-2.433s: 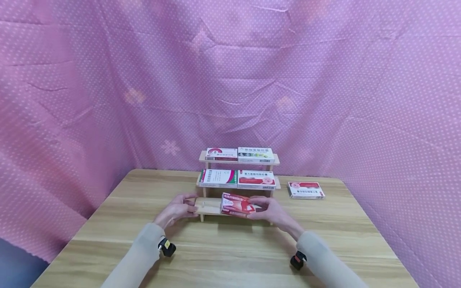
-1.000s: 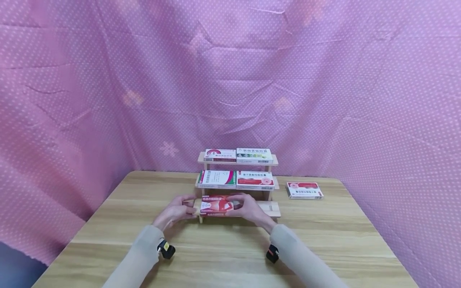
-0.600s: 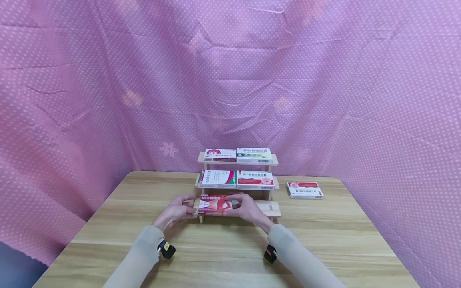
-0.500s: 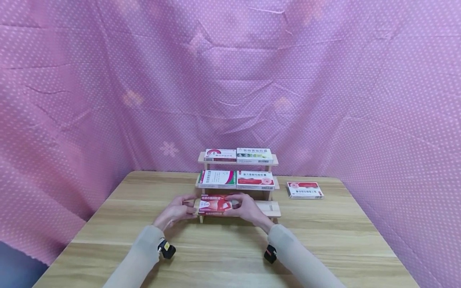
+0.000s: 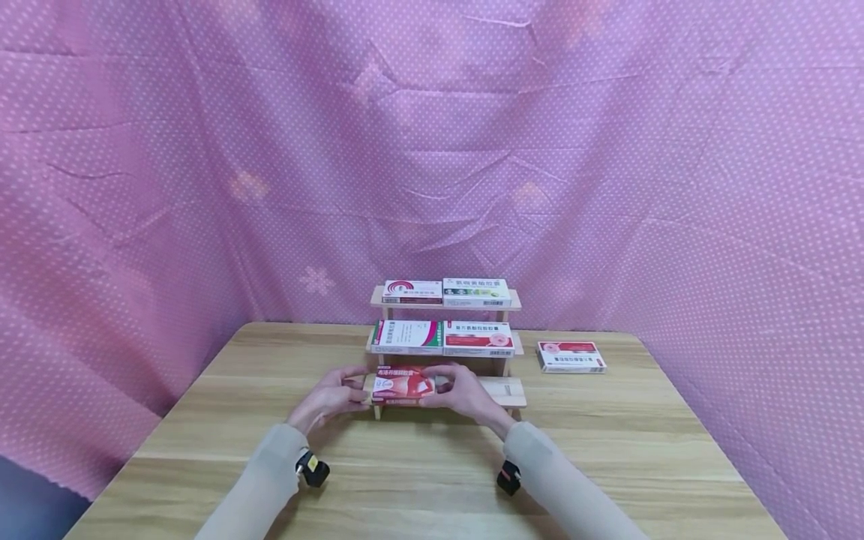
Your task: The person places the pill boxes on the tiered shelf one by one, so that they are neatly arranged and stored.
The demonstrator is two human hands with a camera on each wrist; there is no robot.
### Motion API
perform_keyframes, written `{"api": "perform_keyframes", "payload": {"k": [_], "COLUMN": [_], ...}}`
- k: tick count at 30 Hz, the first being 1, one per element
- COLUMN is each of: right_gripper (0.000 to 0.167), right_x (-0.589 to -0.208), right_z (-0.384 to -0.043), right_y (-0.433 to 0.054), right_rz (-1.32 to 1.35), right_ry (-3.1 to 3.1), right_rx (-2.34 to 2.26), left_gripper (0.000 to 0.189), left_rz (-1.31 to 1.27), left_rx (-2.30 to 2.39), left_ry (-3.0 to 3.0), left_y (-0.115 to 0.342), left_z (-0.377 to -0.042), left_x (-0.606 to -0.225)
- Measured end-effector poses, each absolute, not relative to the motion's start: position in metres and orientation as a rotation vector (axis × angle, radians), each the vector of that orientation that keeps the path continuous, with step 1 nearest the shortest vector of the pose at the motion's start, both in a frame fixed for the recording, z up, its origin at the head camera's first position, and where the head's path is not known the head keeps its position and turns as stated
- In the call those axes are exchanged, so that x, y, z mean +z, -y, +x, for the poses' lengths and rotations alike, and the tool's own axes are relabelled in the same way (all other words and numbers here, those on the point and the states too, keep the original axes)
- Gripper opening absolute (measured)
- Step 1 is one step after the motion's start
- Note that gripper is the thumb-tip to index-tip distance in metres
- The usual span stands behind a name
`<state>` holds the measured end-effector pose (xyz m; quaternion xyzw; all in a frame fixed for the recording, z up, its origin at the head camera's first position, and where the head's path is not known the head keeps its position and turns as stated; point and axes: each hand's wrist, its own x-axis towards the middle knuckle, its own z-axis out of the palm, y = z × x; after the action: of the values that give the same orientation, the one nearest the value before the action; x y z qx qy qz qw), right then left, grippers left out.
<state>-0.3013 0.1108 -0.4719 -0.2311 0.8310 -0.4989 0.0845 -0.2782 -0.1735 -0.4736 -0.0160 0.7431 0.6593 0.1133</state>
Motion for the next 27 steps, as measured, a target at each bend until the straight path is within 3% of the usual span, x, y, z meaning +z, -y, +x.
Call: {"api": "perform_keyframes", "payload": {"k": [10,27], "right_gripper": [0.057,0.030], "right_x": [-0.473,-0.475], "right_z": [-0.298,-0.297], "right_y": [-0.131,-0.168], "right_rz": [-0.697,-0.743], "right_ry": [-2.436,-2.450], "right_rx": [-1.537,-1.537], "left_gripper": [0.070,0.070], "left_rz": [-0.064,-0.051], "left_rx": [1.941,1.942], "left_ry": [-2.185,-2.186], "left_y": [0.172,0.174], "left_z": [-0.278,-0.277], "left_x": [-0.476,-0.476]}}
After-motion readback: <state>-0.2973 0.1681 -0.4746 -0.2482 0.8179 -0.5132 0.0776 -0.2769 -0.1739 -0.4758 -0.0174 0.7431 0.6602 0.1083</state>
